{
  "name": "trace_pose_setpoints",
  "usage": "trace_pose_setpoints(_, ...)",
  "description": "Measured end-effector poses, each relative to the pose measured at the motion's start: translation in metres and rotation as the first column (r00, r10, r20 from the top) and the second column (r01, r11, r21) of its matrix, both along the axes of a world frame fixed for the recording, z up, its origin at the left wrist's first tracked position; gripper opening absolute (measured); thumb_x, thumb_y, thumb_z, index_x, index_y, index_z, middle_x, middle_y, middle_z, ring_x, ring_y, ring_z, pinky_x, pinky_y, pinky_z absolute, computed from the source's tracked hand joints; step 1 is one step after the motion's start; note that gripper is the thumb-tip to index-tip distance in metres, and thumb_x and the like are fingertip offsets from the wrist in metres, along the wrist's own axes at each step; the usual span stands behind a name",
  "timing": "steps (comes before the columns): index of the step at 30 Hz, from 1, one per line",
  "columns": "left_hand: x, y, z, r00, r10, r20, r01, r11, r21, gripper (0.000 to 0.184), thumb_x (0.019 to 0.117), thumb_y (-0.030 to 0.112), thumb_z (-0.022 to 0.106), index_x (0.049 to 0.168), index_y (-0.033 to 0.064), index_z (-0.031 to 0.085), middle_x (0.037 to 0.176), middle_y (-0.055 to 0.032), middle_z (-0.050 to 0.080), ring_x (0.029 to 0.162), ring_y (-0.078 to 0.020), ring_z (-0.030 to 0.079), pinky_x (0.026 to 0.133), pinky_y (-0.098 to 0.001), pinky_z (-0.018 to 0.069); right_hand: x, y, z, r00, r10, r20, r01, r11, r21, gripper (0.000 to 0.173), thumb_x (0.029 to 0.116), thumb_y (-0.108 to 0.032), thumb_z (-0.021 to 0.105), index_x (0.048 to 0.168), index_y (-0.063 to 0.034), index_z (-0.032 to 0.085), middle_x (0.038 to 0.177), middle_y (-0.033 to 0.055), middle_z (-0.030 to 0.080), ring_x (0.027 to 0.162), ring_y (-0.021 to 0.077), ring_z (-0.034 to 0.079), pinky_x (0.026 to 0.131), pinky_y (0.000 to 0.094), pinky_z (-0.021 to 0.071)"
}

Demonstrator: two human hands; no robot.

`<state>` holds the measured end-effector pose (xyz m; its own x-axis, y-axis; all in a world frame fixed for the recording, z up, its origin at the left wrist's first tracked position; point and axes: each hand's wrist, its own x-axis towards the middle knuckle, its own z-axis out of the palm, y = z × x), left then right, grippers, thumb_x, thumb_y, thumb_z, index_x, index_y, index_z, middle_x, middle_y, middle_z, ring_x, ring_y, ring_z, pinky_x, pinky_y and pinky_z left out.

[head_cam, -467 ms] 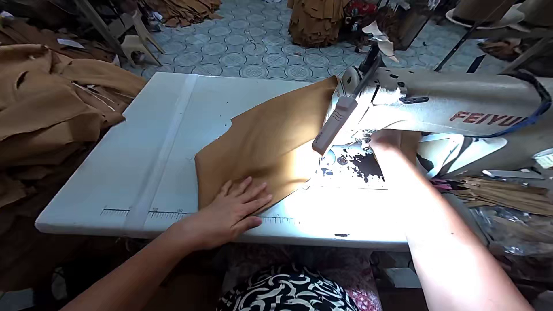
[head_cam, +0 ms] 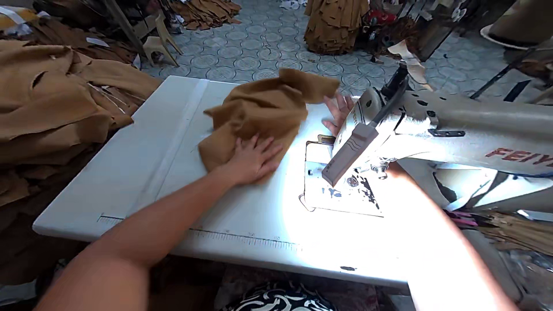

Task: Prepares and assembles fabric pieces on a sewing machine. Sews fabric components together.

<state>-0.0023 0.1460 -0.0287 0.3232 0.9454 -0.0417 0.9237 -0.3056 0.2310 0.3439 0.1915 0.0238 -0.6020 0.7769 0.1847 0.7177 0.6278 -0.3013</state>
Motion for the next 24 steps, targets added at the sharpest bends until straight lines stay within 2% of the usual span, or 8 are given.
trace_pose_setpoints(4,-0.009,0.119,-0.001,0.988,0.141,0.057,-0.143,0.989,0.04,0.061,0.1088,0.054,0.03,0.162,0.0253,0.034,0.17,-0.0076,0.026,0.156,-0.0463,0.012,0.111,-0.0835,0.0053,0.007,-0.019,-0.01,0.861,-0.481,-0.166,0.354,0.8,-0.484,0.028,0.1034,0.002,0.05,0.125,0.019,0.054,0.123,0.0345,0.059,0.115,0.0351,0.058,0.102,0.0461,0.0429)
trace_pose_setpoints(7,-0.005,0.137,0.004,0.985,0.162,0.061,-0.163,0.987,0.016,0.057,0.1103,0.051,0.028,0.161,0.0264,0.036,0.17,-0.0061,0.026,0.157,-0.0452,0.012,0.111,-0.0838,0.0036,0.006,-0.012,-0.024,0.858,-0.514,0.002,0.484,0.807,-0.338,0.03,0.1027,-0.009,0.059,0.122,0.014,0.06,0.122,0.0288,0.064,0.121,0.036,0.06,0.106,0.0507,0.0445)
trace_pose_setpoints(9,0.003,0.111,0.006,0.99,0.132,0.052,-0.132,0.991,-0.012,0.058,0.1101,0.052,0.027,0.162,0.0276,0.033,0.171,-0.0078,0.023,0.157,-0.0478,0.007,0.109,-0.0852,0.0007,0.025,-0.014,-0.035,0.953,-0.303,-0.016,0.301,0.951,-0.065,0.022,0.0984,-0.008,0.066,0.102,0.0134,0.069,0.108,0.0317,0.068,0.112,0.046,0.064,0.1,0.0601,0.0473)
trace_pose_setpoints(12,0.019,0.027,0.002,0.996,0.088,0.033,-0.089,0.996,0.022,0.058,0.1099,0.051,0.029,0.163,0.0275,0.03,0.171,-0.0118,0.021,0.155,-0.0525,0.007,0.108,-0.0862,0.0034,0.044,-0.051,-0.041,0.977,-0.099,-0.191,0.115,0.991,0.073,0.018,0.0956,-0.003,0.065,0.108,0.005,0.076,0.125,0.0269,0.067,0.122,0.0437,0.062,0.106,0.0564,0.047)
trace_pose_setpoints(16,0.026,-0.093,-0.008,0.992,-0.117,0.055,0.094,0.945,0.312,0.047,0.1064,0.03,0.05,0.145,0.0058,0.058,0.162,-0.0158,0.04,0.152,-0.0445,0.029,0.116,-0.0761,0.0169,0.033,-0.095,-0.051,0.961,-0.028,-0.276,0.056,0.994,0.094,0.022,0.0916,-0.009,0.064,0.105,0.0036,0.077,0.125,0.0242,0.068,0.123,0.0402,0.062,0.108,0.053,0.047)
trace_pose_setpoints(20,0.01,-0.165,-0.008,0.955,-0.296,-0.015,0.296,0.955,0.036,0.108,0.0894,0.074,0.053,0.16,-0.0042,0.027,0.166,-0.0267,0.026,0.155,-0.042,0.025,0.118,-0.0711,0.0204,0.002,-0.112,-0.05,0.944,0.068,-0.323,-0.038,0.994,0.098,0.025,0.0954,-0.018,0.062,0.104,-0.0017,0.078,0.122,0.0171,0.07,0.123,0.0332,0.061,0.109,0.0496,0.0449)
trace_pose_setpoints(22,0.004,-0.186,-0.001,0.947,-0.32,0.005,0.32,0.946,-0.051,0.117,0.0778,0.051,0.084,0.161,-0.0043,0.023,0.166,-0.0291,0.024,0.154,-0.0439,0.024,0.118,-0.0714,0.0182,-0.011,-0.115,-0.05,0.938,0.126,-0.323,-0.097,0.99,0.105,0.025,0.0976,-0.019,0.061,0.106,-0.0035,0.079,0.125,0.0163,0.069,0.124,0.0325,0.06,0.108,0.0509,0.0447)
trace_pose_setpoints(24,-0.004,-0.194,-0.006,0.94,-0.34,0.013,0.338,0.937,0.085,0.087,0.0864,0.028,0.079,0.154,-0.0067,0.037,0.158,-0.0293,0.04,0.147,-0.0427,0.04,0.117,-0.0659,0.031,-0.022,-0.117,-0.052,0.937,0.153,-0.313,-0.121,0.985,0.121,0.028,0.0995,-0.021,0.06,0.112,-0.0046,0.078,0.13,0.0167,0.067,0.126,0.0333,0.06,0.109,0.0515,0.0444)
